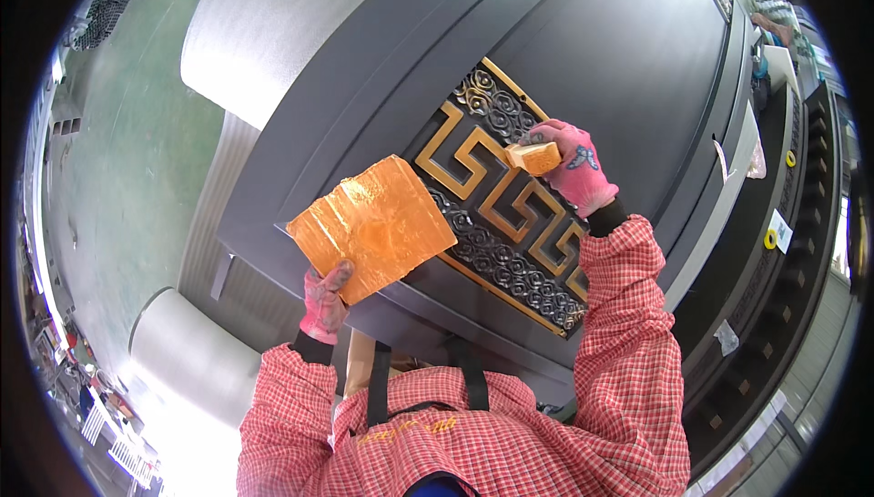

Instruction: The person applies gold leaf to a decorative Greek key pattern on a dark gray panel using a small sponge and a gold leaf sheet. They repeatedly dab the sponge onto the pattern to transfer the gold material.

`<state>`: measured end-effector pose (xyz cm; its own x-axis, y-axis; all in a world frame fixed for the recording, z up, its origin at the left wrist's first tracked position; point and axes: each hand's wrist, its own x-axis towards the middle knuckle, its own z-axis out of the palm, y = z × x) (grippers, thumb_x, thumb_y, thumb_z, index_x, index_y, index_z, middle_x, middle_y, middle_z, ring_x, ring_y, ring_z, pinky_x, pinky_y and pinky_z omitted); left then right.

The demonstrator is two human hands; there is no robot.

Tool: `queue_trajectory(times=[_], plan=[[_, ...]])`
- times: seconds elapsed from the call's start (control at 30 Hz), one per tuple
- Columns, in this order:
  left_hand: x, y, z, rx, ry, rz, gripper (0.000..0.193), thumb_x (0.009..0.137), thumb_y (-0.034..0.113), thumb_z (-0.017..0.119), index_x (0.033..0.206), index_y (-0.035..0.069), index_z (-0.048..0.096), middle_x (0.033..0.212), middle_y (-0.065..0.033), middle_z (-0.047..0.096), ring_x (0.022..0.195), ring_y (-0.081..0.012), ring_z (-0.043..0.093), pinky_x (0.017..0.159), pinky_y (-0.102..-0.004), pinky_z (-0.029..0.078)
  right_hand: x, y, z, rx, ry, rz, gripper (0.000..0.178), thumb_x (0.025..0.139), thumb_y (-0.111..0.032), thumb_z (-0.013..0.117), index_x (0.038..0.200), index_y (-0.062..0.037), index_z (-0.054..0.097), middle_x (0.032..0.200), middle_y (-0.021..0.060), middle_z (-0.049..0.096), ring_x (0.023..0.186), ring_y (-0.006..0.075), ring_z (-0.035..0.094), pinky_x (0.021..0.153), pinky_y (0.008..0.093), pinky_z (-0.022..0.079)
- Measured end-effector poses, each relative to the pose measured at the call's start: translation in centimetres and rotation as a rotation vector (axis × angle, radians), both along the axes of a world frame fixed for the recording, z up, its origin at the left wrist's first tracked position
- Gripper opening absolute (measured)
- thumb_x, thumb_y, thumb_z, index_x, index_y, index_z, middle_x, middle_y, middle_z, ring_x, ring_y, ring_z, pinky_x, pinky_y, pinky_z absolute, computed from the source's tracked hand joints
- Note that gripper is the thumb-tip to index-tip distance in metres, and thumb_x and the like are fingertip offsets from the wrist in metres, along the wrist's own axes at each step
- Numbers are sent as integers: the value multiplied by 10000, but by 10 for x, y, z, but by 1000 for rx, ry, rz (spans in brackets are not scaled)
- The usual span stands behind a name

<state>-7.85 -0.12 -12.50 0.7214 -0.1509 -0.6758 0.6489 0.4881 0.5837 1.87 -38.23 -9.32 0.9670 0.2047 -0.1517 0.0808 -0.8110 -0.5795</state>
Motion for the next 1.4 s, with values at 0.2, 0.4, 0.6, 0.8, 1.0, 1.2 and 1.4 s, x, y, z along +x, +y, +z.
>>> queue_trajectory(times=[0.2,0.4,0.6,0.8,1.0,1.2,1.4], plan=[[0,0,-5,11,-21,-4,469,820,106,677,1233,17,473,1118,-77,591,978,-218,617,822,-384,540,-10,-8,-8,133,-128,-23,323,570,-53,775,870,-78,657,927,81,651,865,291,622,773,358,495],[0,-1,-2,6,-17,-1,500,814,102,681,1250,12,454,1141,-84,584,995,-227,614,833,-386,535,-20,-2,-9,26,-26,-73,335,576,-30,770,887,-89,662,975,66,645,946,283,599,877,367,437],[-4,2,-8,-20,-41,14,504,816,92,682,1256,15,450,1164,-95,578,1023,-237,605,846,-399,532,-24,-3,-12,136,-124,-191,382,555,2,761,912,-74,649,977,95,649,861,300,639,761,348,513],[-2,-4,1,-16,-16,20,470,829,72,664,1245,14,455,1138,-96,590,994,-243,619,832,-404,542,-52,0,-5,436,-77,-636,388,674,-30,772,1020,-29,596,935,79,649,848,150,633,749,276,514],[-5,-8,8,-14,-56,-122,461,842,150,650,1230,2,450,1106,-103,598,923,-251,648,688,-383,589,-119,52,28,524,-195,-696,460,668,-72,805,1053,-31,557,908,62,644,827,147,624,748,274,503],[-5,-26,33,-88,-25,-253,468,835,191,670,1208,-4,468,1097,-145,603,891,-277,661,624,-382,603,-144,121,68,461,-182,-634,312,628,-101,777,892,-40,623,869,104,643,772,268,629,708,328,498],[12,-29,52,-88,-37,-335,428,853,163,650,1204,3,464,1079,-144,606,907,-291,657,637,-401,607,-138,159,81,20,-259,-467,384,557,-162,785,899,-85,627,874,85,641,822,289,612,752,379,461]])
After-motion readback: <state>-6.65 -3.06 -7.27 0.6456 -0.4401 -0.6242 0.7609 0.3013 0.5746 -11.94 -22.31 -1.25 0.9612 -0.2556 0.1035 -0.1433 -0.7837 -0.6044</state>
